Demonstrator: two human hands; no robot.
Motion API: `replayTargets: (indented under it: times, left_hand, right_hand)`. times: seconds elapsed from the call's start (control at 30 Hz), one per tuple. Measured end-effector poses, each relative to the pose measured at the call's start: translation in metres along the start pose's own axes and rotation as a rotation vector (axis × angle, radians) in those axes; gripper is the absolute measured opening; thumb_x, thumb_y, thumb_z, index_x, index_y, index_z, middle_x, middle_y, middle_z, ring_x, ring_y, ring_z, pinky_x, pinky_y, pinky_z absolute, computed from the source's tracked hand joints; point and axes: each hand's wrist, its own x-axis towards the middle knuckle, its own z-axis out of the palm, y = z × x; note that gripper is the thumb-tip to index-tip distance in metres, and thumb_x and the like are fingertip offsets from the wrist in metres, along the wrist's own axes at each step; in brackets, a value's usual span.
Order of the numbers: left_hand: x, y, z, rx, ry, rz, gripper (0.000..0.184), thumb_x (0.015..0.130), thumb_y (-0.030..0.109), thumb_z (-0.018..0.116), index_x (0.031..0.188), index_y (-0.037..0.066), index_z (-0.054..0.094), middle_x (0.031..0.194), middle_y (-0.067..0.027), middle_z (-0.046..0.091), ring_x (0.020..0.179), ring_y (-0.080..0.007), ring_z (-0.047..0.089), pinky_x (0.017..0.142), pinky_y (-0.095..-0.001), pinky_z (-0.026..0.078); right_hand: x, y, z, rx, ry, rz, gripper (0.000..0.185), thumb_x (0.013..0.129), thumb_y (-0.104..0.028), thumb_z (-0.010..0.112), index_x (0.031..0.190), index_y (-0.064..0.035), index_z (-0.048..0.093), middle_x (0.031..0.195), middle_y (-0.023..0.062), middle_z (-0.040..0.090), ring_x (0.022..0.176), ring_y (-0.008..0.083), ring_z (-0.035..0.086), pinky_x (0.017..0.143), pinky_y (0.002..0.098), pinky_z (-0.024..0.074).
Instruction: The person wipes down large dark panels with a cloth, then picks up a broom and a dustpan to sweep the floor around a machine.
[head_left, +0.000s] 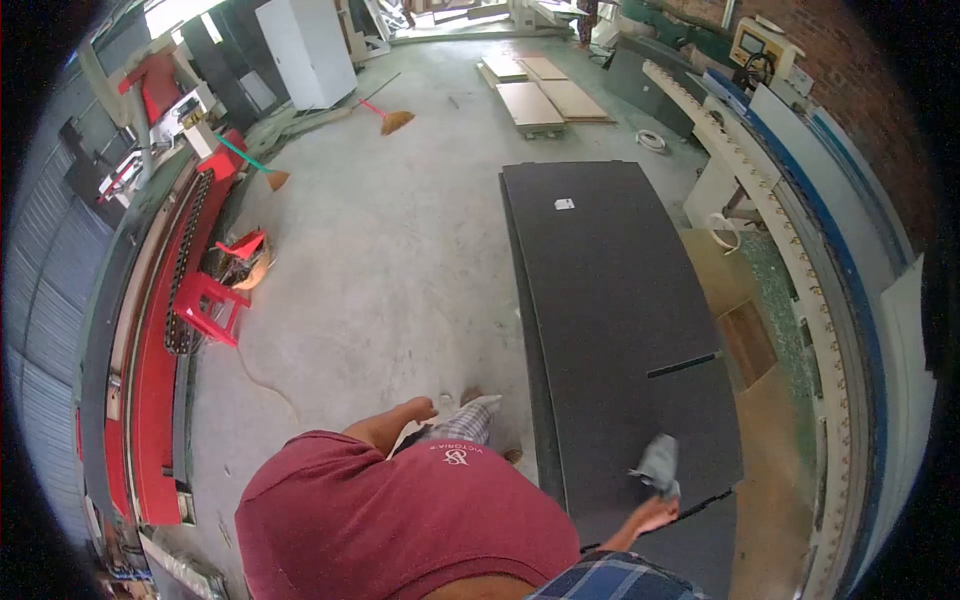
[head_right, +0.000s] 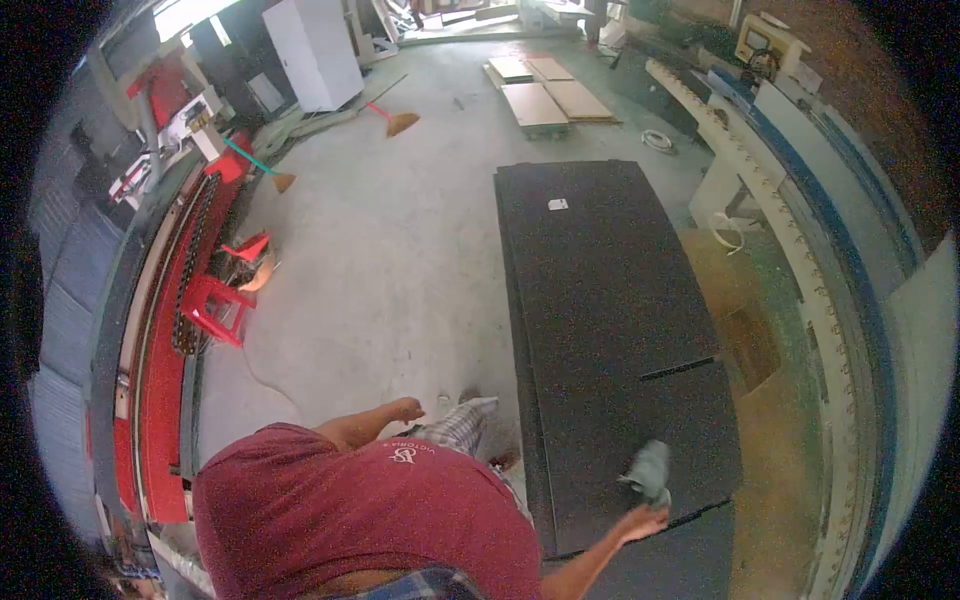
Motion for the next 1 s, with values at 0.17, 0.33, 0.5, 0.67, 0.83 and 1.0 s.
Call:
replayTargets:
  times: [0.17,0.33,0.5,0.67,0.83,1.0]
  left_hand:
    - [0.026,-0.007,-0.029,0.048,0.036,-0.071,0.037,0.078,0.034,0.044,0.073,-0.001,0.057,0.062,-0.0147,0.058,0.054,-0.0227,0.057,0.052,-0.0347,0.047]
    - [0.081,0.01,-0.018,-0.215,0.147,0.155,0.035,0.078,0.034,0.048,0.08,-0.001,0.056,0.071,-0.0128,0.058,0.058,-0.0217,0.058,0.051,-0.0341,0.046]
    - [0.066,0.07,-0.025,-0.359,0.036,0.096,0.037,0.076,0.033,0.05,0.087,-0.001,0.056,0.075,-0.0121,0.059,0.061,-0.022,0.058,0.053,-0.0342,0.046]
    - [0.052,0.055,-0.026,-0.273,0.059,0.226,0.039,0.076,0.032,0.05,0.093,-0.002,0.054,0.075,-0.0132,0.058,0.062,-0.0228,0.058,0.056,-0.0336,0.047]
    - [0.046,-0.015,-0.019,-0.416,0.21,0.03,0.035,0.074,0.031,0.048,0.071,-0.003,0.057,0.063,-0.0171,0.058,0.053,-0.0257,0.058,0.054,-0.0361,0.046]
    - [0.015,-0.045,-0.037,-0.127,0.194,-0.056,0.037,0.074,0.032,0.046,0.065,-0.002,0.057,0.061,-0.0177,0.057,0.053,-0.0268,0.058,0.055,-0.0371,0.046]
  right_hand:
    - [-0.014,0.04,0.012,0.087,-0.344,0.626,0.032,0.081,-0.024,0.043,0.108,-0.0067,0.046,0.106,0.0123,0.043,0.094,0.0306,0.046,0.074,0.0441,0.0418]
    - [-0.04,-0.047,0.063,-0.134,-0.143,0.09,0.028,0.077,-0.022,0.048,0.101,-0.0078,0.052,0.101,0.0104,0.047,0.088,0.0257,0.049,0.083,0.0402,0.0336]
    - [-0.046,-0.24,-0.039,0.409,-0.373,-0.458,0.038,0.065,-0.022,0.059,0.097,-0.0039,0.049,0.091,0.0146,0.049,0.085,0.0301,0.047,0.079,0.0368,0.0357]
    - [-0.03,-0.3,-0.091,0.874,-0.973,-0.677,0.038,0.067,-0.013,0.055,0.101,0.0017,0.046,0.095,0.0181,0.046,0.092,0.0331,0.043,0.077,0.0376,0.0368]
    - [0.039,-0.21,-0.104,1.005,-0.579,0.009,0.031,0.061,-0.004,0.058,0.09,0.0027,0.053,0.088,0.016,0.054,0.083,0.0276,0.051,0.074,0.0362,0.04]
    - [0.055,-0.011,0.007,-0.077,-0.08,0.289,0.039,0.074,-0.015,0.053,0.11,-0.0055,0.045,0.109,0.0122,0.044,0.099,0.028,0.045,0.078,0.039,0.0414]
